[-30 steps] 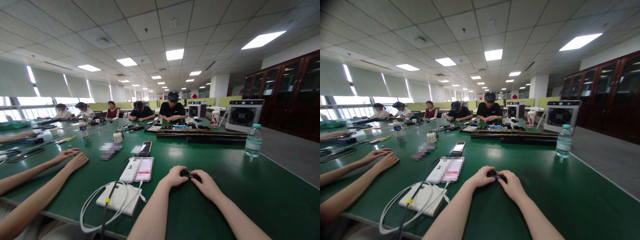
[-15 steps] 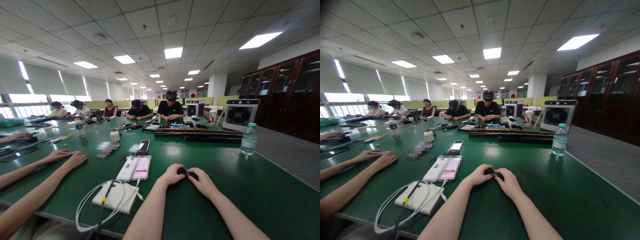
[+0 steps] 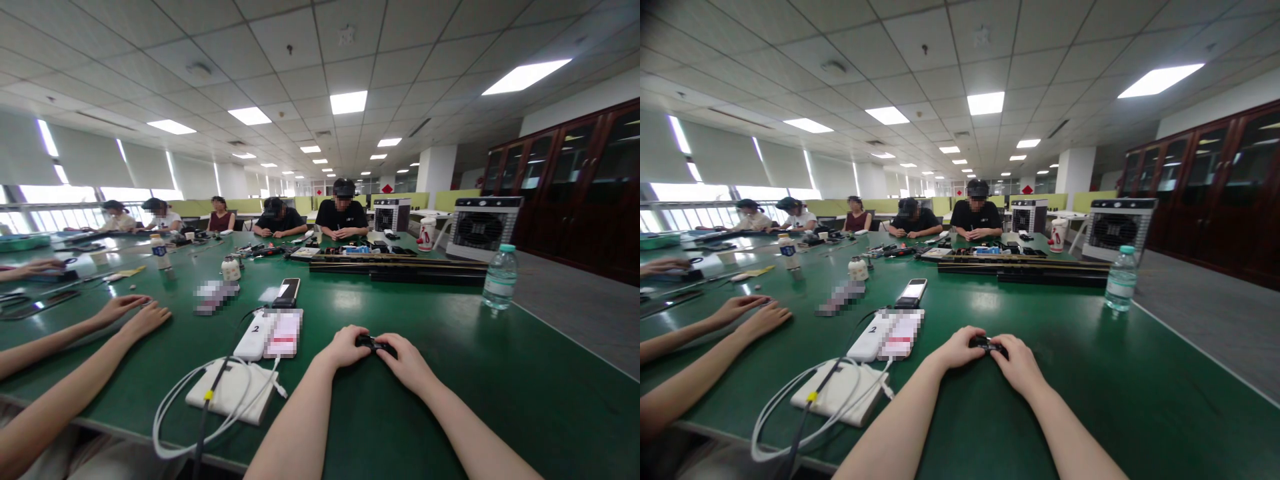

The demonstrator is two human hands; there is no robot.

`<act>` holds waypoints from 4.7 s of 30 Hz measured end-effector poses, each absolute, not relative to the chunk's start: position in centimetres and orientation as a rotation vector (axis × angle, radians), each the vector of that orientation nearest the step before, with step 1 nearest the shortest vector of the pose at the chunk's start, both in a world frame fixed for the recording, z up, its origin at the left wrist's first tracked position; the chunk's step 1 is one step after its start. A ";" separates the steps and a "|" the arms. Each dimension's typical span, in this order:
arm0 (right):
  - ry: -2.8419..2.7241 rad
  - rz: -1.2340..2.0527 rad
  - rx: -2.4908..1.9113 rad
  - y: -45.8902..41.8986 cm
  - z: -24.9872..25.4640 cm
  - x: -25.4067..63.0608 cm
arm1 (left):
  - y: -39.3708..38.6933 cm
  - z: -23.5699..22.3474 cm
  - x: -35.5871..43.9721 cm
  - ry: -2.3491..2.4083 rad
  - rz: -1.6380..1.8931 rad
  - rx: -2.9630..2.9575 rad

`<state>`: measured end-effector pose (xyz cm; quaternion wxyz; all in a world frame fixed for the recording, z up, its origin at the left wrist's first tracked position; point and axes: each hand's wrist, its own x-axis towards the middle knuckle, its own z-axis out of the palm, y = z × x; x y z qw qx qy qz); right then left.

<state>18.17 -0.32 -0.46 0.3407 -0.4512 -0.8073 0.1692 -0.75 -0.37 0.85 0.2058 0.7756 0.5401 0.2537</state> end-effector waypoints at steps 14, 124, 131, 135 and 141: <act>-1.909 0.469 -1.166 -0.5 0.4 18.0 | -0.3 0.9 -0.8 1.509 0.673 2.177; -2.155 0.414 -1.225 -0.4 -0.4 18.3 | -0.1 0.8 -0.8 1.478 0.686 2.199; -2.107 0.427 -1.212 -0.4 -0.5 18.4 | -0.2 0.6 -0.9 1.483 0.682 2.195; -2.088 0.427 -1.229 -0.2 -0.6 18.4 | -0.1 0.5 -0.9 1.497 0.684 2.172; -2.094 0.441 -1.236 -0.1 -0.7 18.5 | -0.2 0.7 -0.8 1.499 0.685 2.166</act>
